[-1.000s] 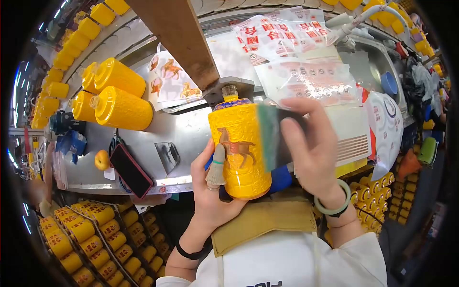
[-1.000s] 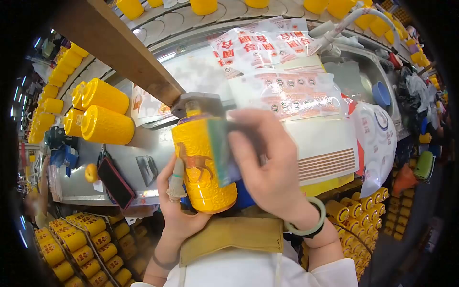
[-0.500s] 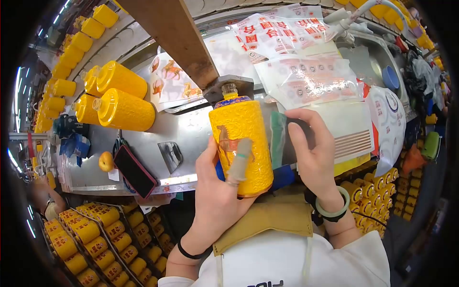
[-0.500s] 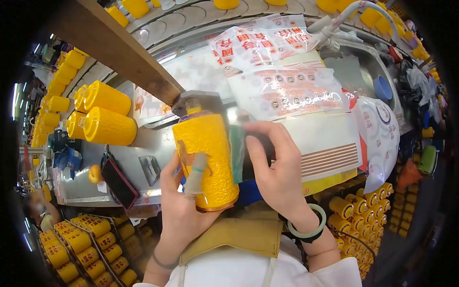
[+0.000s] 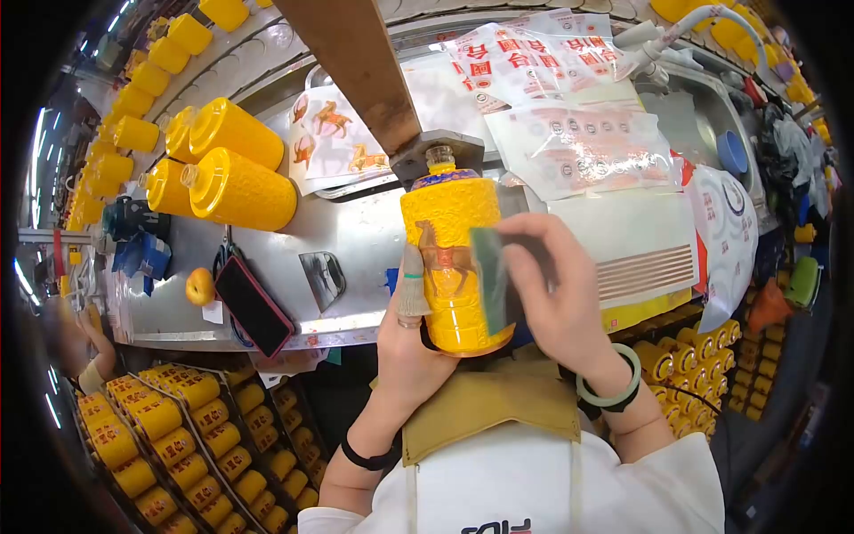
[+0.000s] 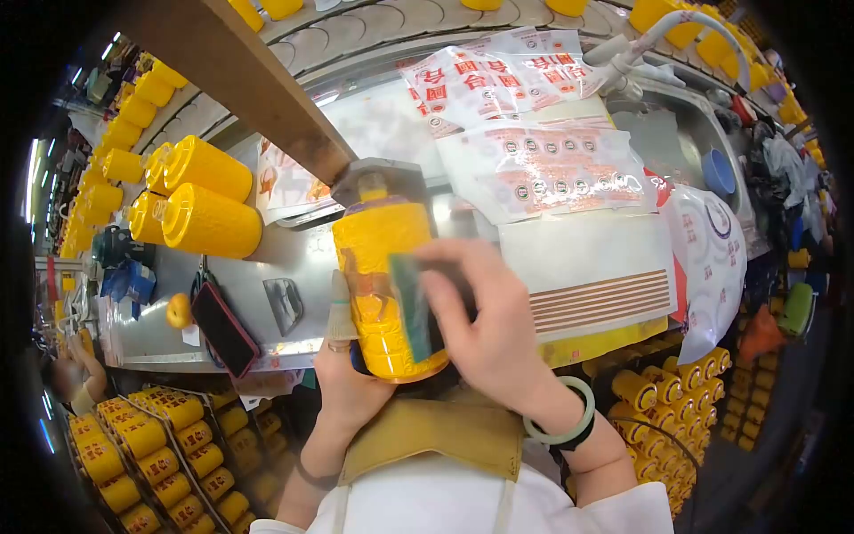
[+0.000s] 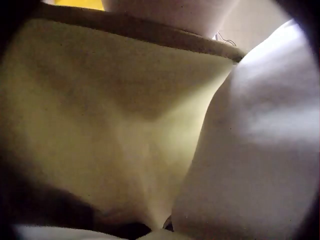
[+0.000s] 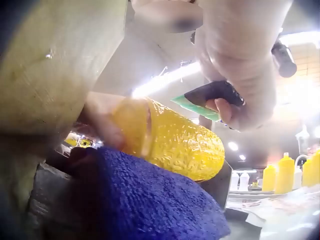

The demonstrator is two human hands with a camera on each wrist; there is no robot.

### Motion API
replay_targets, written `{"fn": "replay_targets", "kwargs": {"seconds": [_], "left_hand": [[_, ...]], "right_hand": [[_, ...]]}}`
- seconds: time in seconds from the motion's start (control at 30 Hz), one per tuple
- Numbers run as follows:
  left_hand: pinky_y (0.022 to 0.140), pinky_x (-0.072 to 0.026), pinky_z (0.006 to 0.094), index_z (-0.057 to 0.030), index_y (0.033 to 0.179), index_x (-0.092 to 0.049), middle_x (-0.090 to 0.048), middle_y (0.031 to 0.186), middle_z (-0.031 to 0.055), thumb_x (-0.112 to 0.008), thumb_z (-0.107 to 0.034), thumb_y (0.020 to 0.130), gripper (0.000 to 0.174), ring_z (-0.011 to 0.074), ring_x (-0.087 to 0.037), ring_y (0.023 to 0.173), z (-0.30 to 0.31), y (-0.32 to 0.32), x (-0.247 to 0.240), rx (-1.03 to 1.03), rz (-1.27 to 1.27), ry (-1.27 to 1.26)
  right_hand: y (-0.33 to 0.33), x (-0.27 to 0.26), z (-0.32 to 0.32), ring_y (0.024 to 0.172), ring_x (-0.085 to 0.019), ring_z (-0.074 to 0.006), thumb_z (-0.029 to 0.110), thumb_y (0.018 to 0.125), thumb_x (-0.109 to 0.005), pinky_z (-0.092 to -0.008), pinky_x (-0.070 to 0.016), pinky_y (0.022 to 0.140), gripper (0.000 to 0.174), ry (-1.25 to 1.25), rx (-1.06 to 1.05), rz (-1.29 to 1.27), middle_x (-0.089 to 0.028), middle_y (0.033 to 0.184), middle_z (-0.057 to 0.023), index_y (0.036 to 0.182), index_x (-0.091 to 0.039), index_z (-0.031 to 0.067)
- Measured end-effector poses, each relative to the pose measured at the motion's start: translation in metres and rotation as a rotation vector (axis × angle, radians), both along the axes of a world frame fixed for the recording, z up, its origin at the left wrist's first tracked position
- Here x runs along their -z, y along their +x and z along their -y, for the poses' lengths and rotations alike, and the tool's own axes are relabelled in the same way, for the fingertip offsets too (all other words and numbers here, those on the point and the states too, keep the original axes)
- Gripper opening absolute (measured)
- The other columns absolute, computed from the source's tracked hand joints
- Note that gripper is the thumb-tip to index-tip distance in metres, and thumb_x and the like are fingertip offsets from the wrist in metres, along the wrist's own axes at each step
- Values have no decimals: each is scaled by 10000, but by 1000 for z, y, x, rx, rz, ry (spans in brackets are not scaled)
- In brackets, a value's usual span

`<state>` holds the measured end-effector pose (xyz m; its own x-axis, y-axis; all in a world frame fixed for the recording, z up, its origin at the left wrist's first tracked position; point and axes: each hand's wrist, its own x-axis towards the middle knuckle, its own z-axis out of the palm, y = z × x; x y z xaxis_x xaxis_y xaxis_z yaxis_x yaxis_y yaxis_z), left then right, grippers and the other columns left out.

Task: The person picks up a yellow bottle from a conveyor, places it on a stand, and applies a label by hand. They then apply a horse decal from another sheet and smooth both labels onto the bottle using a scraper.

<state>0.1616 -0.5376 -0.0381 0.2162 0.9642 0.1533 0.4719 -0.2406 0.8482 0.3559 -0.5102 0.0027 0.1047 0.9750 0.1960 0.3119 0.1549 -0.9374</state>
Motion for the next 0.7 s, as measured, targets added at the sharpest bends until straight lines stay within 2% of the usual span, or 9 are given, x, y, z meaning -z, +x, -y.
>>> {"fn": "replay_targets", "kwargs": {"seconds": [0.1,0.13,0.27,0.33,0.37,0.43,0.47,0.57,0.7], "left_hand": [[1079,-493,452,16,1580,-350,-454,1555,273,-953,-138,692,1084,426,-565,1322,-3,-7,-8,48,-79,121],[1090,-484,457,10,1586,-347,-429,1573,277,-953,-139,693,1089,432,-536,1354,-5,-8,-14,96,-198,246],[1149,-426,461,9,1599,-318,-395,1601,274,-953,-162,704,1110,423,-472,1416,-8,-8,-34,95,-243,186],[1198,-361,443,15,1607,-287,-394,1608,244,-909,-182,782,1052,357,-429,1457,-12,-8,-39,131,131,-45],[1198,-361,443,15,1607,-287,-394,1608,244,-909,-182,782,1052,357,-429,1457,-14,-6,-38,125,129,-44],[1219,-321,423,34,1603,-268,-441,1567,204,-804,-191,909,905,295,-441,1444,-20,3,-32,33,663,-245],[1189,-363,400,47,1594,-274,-486,1511,173,-656,-149,1021,716,245,-478,1405,-27,5,-31,51,728,-257],[1148,-413,380,43,1577,-303,-514,1487,163,-573,-105,1065,597,222,-528,1357,-42,20,-43,-49,795,-392],[1102,-455,359,15,1581,-315,-559,1441,151,-581,-102,1069,589,202,-566,1307,-49,29,-36,-90,841,-344]], "right_hand": [[26,14,-7,912,-663,-261,16,982,-603,-344,-521,841,180,22,130,198,-683,1020,-149,1147,-672,-8],[32,15,-8,925,-657,-249,9,984,-595,-337,-516,857,192,14,142,123,-681,1025,-140,1161,-667,-13],[35,2,-6,1010,-638,-225,-2,986,-583,-326,-491,928,234,-34,107,-1,-671,1090,-118,1211,-644,-25],[38,0,-9,1047,-629,-222,-3,986,-583,-324,-481,951,259,18,56,52,-665,1132,-117,1240,-634,-20],[38,0,-11,1085,-620,-219,-3,987,-583,-322,-471,974,284,70,15,105,-659,1173,-116,1268,-625,-15],[34,-4,-12,1113,-612,-216,-6,985,-585,-322,-463,992,307,94,31,96,-655,1198,-116,1291,-618,-6],[32,-6,-13,1142,-604,-213,-9,984,-587,-323,-455,1010,331,118,52,91,-650,1223,-116,1314,-610,2],[28,-8,-13,1128,-623,-204,-24,973,-598,-318,-469,1001,378,119,75,41,-666,1209,-112,1349,-596,12],[27,-13,-12,1073,-654,-194,-49,953,-619,-315,-494,972,419,23,43,-63,-692,1144,-101,1366,-585,16]]}}
